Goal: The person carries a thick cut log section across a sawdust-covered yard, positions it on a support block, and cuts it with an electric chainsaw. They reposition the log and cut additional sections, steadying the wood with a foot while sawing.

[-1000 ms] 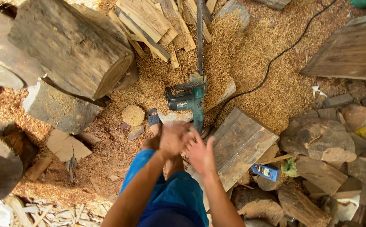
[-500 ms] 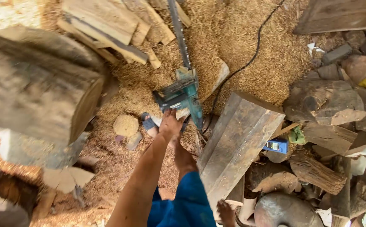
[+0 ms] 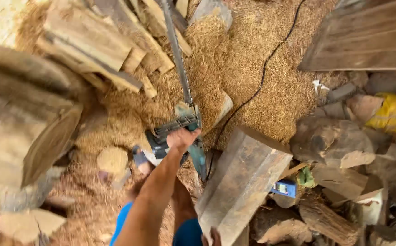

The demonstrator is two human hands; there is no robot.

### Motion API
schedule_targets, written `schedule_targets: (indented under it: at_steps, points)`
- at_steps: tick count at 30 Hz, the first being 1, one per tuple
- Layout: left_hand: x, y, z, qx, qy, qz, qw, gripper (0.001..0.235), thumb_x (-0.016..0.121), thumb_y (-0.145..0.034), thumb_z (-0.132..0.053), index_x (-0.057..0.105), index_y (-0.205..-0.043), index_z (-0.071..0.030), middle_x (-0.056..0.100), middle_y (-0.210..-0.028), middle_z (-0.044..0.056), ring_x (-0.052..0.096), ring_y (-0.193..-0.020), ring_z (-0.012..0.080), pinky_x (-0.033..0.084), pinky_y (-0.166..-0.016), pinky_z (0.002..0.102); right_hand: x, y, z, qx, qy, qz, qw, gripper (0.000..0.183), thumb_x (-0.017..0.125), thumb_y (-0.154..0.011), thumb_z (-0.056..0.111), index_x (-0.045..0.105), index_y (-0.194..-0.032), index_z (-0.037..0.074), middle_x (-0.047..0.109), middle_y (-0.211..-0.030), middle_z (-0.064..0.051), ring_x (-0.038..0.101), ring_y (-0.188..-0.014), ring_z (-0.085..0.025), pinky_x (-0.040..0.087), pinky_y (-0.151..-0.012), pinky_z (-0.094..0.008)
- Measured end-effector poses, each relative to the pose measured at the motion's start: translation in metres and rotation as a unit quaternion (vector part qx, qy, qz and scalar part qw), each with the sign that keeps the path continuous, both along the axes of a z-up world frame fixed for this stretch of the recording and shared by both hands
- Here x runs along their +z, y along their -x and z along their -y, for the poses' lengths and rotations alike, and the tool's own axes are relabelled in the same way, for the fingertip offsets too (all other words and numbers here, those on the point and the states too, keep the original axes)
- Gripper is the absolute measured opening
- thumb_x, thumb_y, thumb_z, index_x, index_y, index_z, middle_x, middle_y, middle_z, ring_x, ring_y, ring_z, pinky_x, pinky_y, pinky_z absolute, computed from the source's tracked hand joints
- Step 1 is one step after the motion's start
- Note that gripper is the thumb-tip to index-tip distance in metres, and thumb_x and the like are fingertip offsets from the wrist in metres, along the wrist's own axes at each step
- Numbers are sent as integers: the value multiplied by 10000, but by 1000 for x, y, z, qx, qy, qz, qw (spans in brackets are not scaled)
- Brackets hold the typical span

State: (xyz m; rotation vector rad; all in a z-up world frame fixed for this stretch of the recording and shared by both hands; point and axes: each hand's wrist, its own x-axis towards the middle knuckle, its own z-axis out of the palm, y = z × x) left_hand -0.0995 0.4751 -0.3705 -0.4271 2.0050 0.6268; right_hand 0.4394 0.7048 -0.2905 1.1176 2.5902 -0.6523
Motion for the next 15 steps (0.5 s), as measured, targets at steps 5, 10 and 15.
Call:
schedule_targets:
  at_steps: [5, 10, 15]
  points:
    - [171, -54, 20, 11, -10, -20, 1000, 918, 394, -805, -930, 745, -766, -83, 718, -755, 114, 742, -744, 261, 576, -646, 388, 103, 246, 7, 204, -116, -97, 967, 1156, 896, -498, 524, 454, -1439, 18, 550, -1396, -303, 546, -1260, -477, 458, -1009, -533]
    - [327, -74, 52, 119, 9, -44, 992, 911, 414, -785, -895, 773, -883, -63, 755, -849, 180, 743, -804, 286, 577, -709, 403, 142, 359, -7, 312, 191, -25, 931, 1039, 909, -600, 497, 464, -1427, 51, 650, -1283, -209, 646, -1149, -373, 525, -966, -499]
    - [387, -76, 103, 282, 10, -127, 951, 777, 500, -702, -812, 716, -962, -112, 747, -837, 169, 754, -760, 316, 609, -673, 444, 186, 434, 40, 418, 279, 126, 855, 832, 877, -692, 422, 521, -1343, 45, 773, -1113, -120, 757, -970, -255, 591, -885, -461]
